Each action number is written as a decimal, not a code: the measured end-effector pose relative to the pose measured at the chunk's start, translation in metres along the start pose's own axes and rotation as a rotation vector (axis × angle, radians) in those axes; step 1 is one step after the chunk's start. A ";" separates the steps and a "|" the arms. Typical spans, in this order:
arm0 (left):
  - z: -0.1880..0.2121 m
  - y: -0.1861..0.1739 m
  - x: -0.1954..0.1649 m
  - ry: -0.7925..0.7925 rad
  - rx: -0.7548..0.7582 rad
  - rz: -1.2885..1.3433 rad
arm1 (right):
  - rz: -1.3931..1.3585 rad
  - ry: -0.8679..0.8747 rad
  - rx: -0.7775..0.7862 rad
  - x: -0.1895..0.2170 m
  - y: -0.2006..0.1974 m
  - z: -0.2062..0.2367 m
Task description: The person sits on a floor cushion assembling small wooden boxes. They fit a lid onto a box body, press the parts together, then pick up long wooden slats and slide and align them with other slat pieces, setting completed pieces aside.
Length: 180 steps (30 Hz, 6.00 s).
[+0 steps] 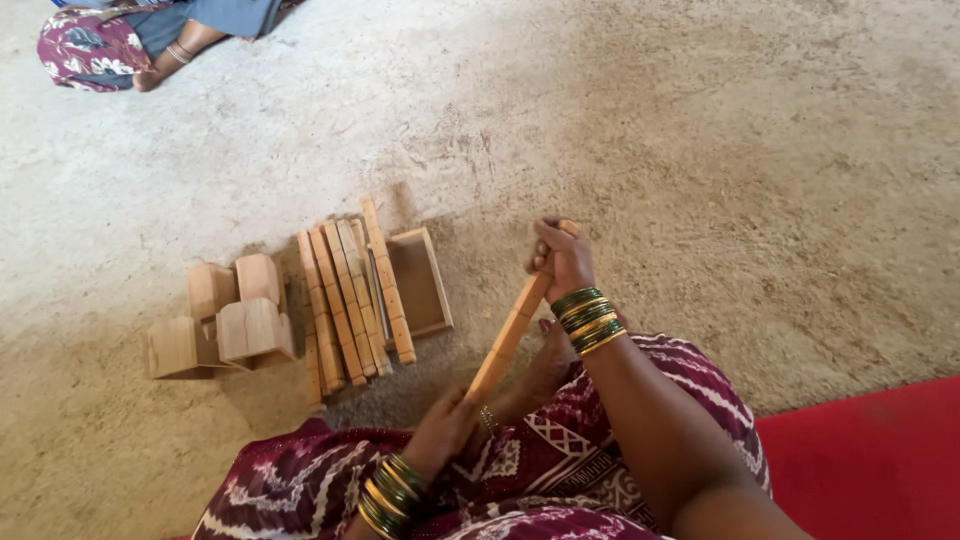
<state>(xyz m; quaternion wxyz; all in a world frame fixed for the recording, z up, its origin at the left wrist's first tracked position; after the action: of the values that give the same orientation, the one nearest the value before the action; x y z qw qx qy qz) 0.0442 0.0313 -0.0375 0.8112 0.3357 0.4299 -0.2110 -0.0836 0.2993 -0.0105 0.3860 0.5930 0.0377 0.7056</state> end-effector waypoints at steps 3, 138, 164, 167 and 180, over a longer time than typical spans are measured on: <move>0.005 -0.029 -0.006 0.118 -0.432 -0.723 | 0.041 0.046 -0.174 0.000 -0.012 0.007; -0.033 -0.125 -0.110 0.515 -0.477 0.128 | 0.326 0.308 0.277 -0.112 0.056 0.033; -0.064 -0.011 -0.034 0.174 -0.118 -0.158 | 0.177 -0.022 -0.108 0.023 0.025 -0.009; -0.032 -0.002 -0.089 0.603 -0.394 -0.616 | 0.316 0.026 -0.264 0.005 0.018 0.008; -0.047 0.039 -0.025 -0.044 0.491 0.750 | -0.099 0.173 0.097 0.008 0.039 0.001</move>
<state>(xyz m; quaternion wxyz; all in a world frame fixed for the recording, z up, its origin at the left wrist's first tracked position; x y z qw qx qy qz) 0.0290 0.0934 -0.0210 0.7370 0.6462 0.1982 -0.0049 -0.1019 0.2766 0.0166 0.3866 0.5454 0.1341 0.7315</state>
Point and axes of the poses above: each hand's wrist, its own z-axis away from the middle knuckle, its own y-axis out of the palm, x = y × z, the point moved 9 cm from there along -z, towards the middle knuckle, and after that the axes turned 11 degrees about z, right-handed, at the moved point
